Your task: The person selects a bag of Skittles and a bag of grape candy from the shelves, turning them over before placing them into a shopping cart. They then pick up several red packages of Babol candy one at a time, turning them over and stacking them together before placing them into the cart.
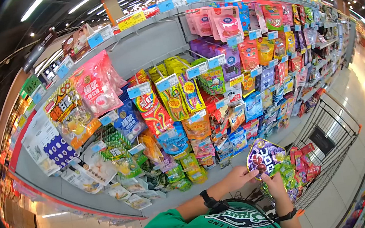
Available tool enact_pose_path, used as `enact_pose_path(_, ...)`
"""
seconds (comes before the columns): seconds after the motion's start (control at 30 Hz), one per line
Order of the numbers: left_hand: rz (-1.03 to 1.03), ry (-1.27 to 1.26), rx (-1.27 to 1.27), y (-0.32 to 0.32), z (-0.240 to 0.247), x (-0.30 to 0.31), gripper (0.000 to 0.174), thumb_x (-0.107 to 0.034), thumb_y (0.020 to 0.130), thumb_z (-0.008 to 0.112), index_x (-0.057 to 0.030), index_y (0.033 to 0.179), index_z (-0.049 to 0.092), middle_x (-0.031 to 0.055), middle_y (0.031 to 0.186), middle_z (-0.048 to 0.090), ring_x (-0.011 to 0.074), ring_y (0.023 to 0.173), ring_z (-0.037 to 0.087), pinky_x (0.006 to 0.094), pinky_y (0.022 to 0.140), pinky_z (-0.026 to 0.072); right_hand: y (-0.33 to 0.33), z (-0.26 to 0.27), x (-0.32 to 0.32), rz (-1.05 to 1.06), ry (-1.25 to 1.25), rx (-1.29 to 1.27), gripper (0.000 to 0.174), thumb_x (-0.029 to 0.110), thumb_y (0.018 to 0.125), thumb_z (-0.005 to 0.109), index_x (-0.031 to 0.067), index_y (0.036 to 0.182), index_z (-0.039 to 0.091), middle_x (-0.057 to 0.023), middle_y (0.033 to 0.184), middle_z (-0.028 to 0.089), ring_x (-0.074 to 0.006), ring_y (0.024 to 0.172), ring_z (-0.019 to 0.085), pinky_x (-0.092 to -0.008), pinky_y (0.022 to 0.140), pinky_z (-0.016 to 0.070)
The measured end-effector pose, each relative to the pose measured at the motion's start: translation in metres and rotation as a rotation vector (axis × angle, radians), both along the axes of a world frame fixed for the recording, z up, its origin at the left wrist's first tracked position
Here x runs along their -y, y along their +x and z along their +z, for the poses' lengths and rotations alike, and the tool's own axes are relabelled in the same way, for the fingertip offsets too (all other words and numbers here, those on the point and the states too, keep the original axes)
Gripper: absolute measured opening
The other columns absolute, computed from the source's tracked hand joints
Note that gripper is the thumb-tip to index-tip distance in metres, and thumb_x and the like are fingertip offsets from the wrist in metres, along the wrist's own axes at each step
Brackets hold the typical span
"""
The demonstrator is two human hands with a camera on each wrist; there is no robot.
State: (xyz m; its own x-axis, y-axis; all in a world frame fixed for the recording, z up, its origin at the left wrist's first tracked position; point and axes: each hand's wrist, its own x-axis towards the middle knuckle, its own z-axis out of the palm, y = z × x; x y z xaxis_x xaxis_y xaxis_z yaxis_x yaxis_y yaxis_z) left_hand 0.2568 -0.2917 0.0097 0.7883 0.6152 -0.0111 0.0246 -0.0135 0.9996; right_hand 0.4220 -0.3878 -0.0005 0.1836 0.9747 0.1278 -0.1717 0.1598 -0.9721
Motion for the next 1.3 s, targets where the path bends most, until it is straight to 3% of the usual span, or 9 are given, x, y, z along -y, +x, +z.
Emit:
enact_pose_path(0.17,-0.131,0.125,-0.035,-0.027,-0.014,-0.011,0.04,-0.039,0.097,0.053,-0.0024,0.094,0.067,0.0037,0.077,0.067,0.0107,0.07,0.061,0.0279,0.065,0.0483,-0.029,0.006,0.015,-0.058,-0.063,0.042,0.033,0.027,0.089,0.065,0.0019,0.11,0.06,-0.002,0.101,0.064,-0.0116,0.09,0.057,-0.0293,0.08,0.0463)
enact_pose_path(0.43,-0.154,-0.007,0.137,-0.057,-0.004,-0.006,0.036,-0.035,0.097,0.053,-0.0014,0.103,0.065,0.0038,0.084,0.067,0.0113,0.071,0.062,0.0269,0.065,0.0491,-0.073,0.007,0.028,-0.233,-0.137,0.087,0.038,0.032,0.088,0.066,0.0014,0.111,0.06,-0.0025,0.101,0.064,-0.0115,0.088,0.056,-0.0288,0.077,0.046)
enact_pose_path(0.67,-0.213,-0.048,0.237,-0.091,0.014,-0.017,0.035,-0.031,0.098,0.053,-0.0009,0.11,0.064,0.0032,0.092,0.066,0.0112,0.079,0.061,0.0277,0.07,0.0497,-0.105,0.048,0.02,-0.106,-0.146,0.209,0.036,0.03,0.09,0.064,0.0011,0.111,0.059,-0.0032,0.098,0.064,-0.0116,0.087,0.059,-0.0287,0.076,0.0485)
enact_pose_path(0.73,-0.082,0.115,0.022,-0.104,0.014,-0.019,0.032,-0.028,0.098,0.053,-0.0007,0.111,0.064,0.0035,0.096,0.066,0.0108,0.084,0.06,0.0286,0.074,0.0488,-0.113,0.054,0.011,-0.123,-0.018,0.328,0.034,0.029,0.091,0.063,0.002,0.111,0.06,-0.002,0.097,0.063,-0.0107,0.085,0.058,-0.0283,0.074,0.0486)
enact_pose_path(0.8,0.025,0.058,-0.026,-0.115,0.024,-0.015,0.03,-0.024,0.097,0.052,0.0003,0.109,0.065,0.0044,0.096,0.065,0.0106,0.084,0.059,0.029,0.075,0.0476,-0.116,0.056,0.008,-0.048,-0.124,0.392,0.035,0.033,0.092,0.062,0.0028,0.109,0.06,-0.0031,0.092,0.063,-0.0125,0.083,0.057,-0.031,0.076,0.0485)
enact_pose_path(0.87,0.063,0.185,0.288,-0.114,0.023,-0.016,0.022,-0.021,0.096,0.054,-0.0007,0.098,0.063,-0.0029,0.085,0.059,0.0077,0.071,0.049,0.0271,0.063,0.0419,-0.122,0.047,0.001,-0.084,-0.039,0.395,0.04,0.038,0.091,0.062,0.0018,0.107,0.06,-0.0055,0.087,0.064,-0.0147,0.08,0.059,-0.0323,0.074,0.0493)
enact_pose_path(0.93,0.052,0.139,0.27,-0.122,-0.021,-0.037,0.025,-0.022,0.098,0.051,-0.0004,0.101,0.063,0.0,0.088,0.062,0.0094,0.075,0.054,0.0271,0.067,0.0441,-0.129,0.045,-0.002,-0.042,-0.084,0.368,0.043,0.04,0.09,0.063,0.0013,0.108,0.059,-0.0071,0.09,0.065,-0.0145,0.082,0.06,-0.0323,0.075,0.0499)
enact_pose_path(1.0,0.084,0.104,0.269,-0.128,0.002,-0.027,0.03,-0.024,0.099,0.048,0.0019,0.103,0.063,0.0043,0.093,0.065,0.012,0.082,0.059,0.027,0.073,0.0467,-0.14,0.039,-0.006,-0.012,-0.089,0.163,0.044,0.04,0.09,0.065,0.0011,0.109,0.058,-0.0064,0.09,0.065,-0.0134,0.081,0.06,-0.0309,0.075,0.0506)
enact_pose_path(1.3,0.062,0.145,0.257,-0.138,-0.005,-0.034,0.03,-0.024,0.097,0.05,0.0019,0.1,0.064,0.0041,0.09,0.064,0.0119,0.081,0.056,0.0289,0.073,0.0445,-0.143,0.033,-0.005,0.042,-0.11,0.216,0.044,0.039,0.091,0.063,-0.0007,0.108,0.058,-0.0073,0.088,0.066,-0.0142,0.08,0.063,-0.0308,0.074,0.0512)
